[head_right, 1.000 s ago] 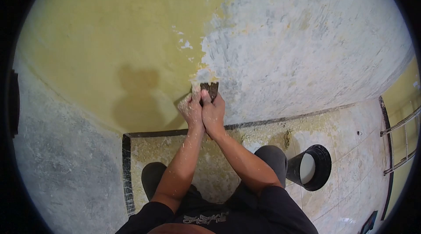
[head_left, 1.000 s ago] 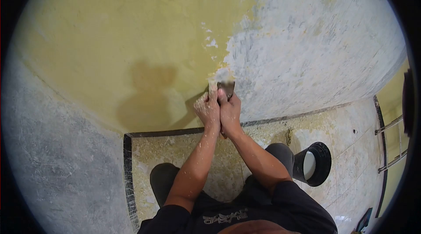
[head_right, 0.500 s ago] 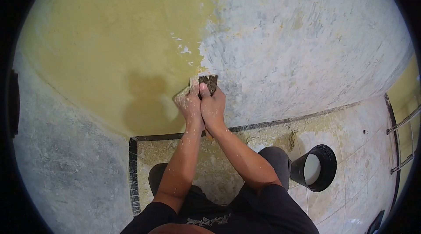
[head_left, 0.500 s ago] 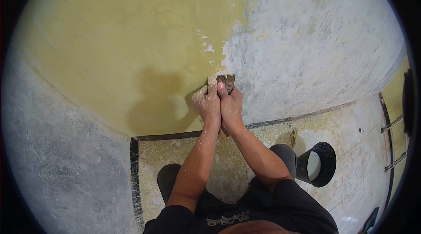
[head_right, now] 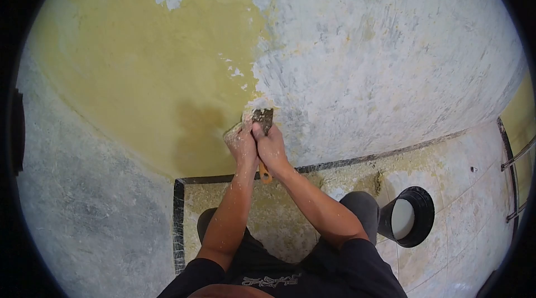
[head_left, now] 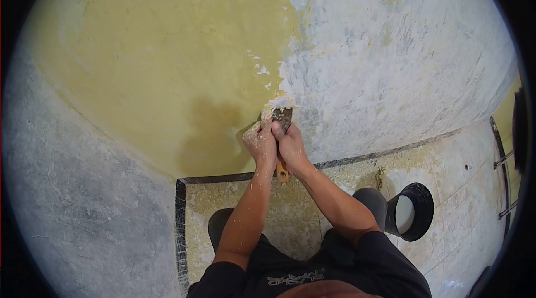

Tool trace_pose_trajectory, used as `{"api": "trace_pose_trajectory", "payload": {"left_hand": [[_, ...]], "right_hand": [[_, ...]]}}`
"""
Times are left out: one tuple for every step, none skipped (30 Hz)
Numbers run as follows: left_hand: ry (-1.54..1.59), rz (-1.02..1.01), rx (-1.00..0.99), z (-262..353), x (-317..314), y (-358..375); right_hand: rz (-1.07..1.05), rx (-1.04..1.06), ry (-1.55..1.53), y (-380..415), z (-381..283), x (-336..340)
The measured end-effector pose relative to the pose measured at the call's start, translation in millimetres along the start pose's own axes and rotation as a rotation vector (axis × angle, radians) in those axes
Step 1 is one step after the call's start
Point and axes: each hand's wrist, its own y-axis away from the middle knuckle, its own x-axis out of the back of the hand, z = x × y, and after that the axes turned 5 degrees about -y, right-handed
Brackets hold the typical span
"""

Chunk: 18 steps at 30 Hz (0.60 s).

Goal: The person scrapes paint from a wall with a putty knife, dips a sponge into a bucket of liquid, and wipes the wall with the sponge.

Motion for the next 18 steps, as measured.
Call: {"api": "trace_pose_trajectory", "payload": {"left_hand": [[0.216,0.042,0.099,4.8,-0.5,0.6],[0.426,0.086,0.205,8.6,2.2,3.5],[0.422,0.09,0.209,15.8,7.9,4.0],[0.289,-0.014,0.347,25.9,15.1,1.4],[0.152,-0.12,0.481,37.2,20.1,0.3],[0.226,-0.06,0.407,50.5,14.7,7.1],[0.223,-0.061,0.407,39.8,13.5,6.5],[0.116,-0.067,0.257,20.3,11.1,4.7],[0.012,-0.069,0.108,8.8,8.7,5.7],[0.047,-0.119,0.123,23.3,6.4,16.4],[0.084,-0.206,0.252,38.7,12.1,33.5],[0.047,-0.305,0.375,35.4,13.5,36.0],[0.01,-0.403,0.504,33.8,14.9,38.3],[0.017,-0.475,0.494,34.1,15.8,42.1],[0.019,-0.467,0.504,19.7,10.0,42.7],[0.001,-0.388,0.043,-5.1,1.0,42.9],[-0.023,-0.296,-0.417,-19.1,-4.2,44.5],[-0.069,-0.214,-0.474,-14.5,-4.6,47.6]], "right_hand": [[0.0,0.003,-0.001,-1.4,-1.9,2.6],[-0.087,-0.001,0.021,0.6,-3.5,6.3],[-0.177,-0.004,0.044,2.6,-8.1,9.3],[-0.236,-0.011,0.079,2.8,-14.6,14.9],[-0.237,-0.01,0.077,5.8,-19.7,20.1],[-0.238,-0.054,0.107,10.9,-23.4,26.1],[-0.237,-0.1,0.138,16.4,-24.9,34.1],[-0.231,-0.102,0.198,19.5,-18.2,47.3],[-0.231,-0.105,0.203,22.7,-17.3,50.6],[-0.228,-0.096,0.18,25.7,-15.8,53.0],[-0.22,-0.103,0.152,35.9,-11.0,54.1],[-0.222,-0.116,0.147,37.9,-6.5,53.4],[-0.163,-0.072,0.068,38.2,-2.5,52.9],[-0.103,-0.024,-0.008,35.7,1.3,52.8],[-0.045,0.026,-0.078,31.8,5.4,53.2],[0.013,0.235,-0.034,22.0,26.1,56.8],[0.009,0.224,-0.031,23.5,25.5,52.1],[0.012,0.215,-0.063,26.2,20.5,46.3]]}}
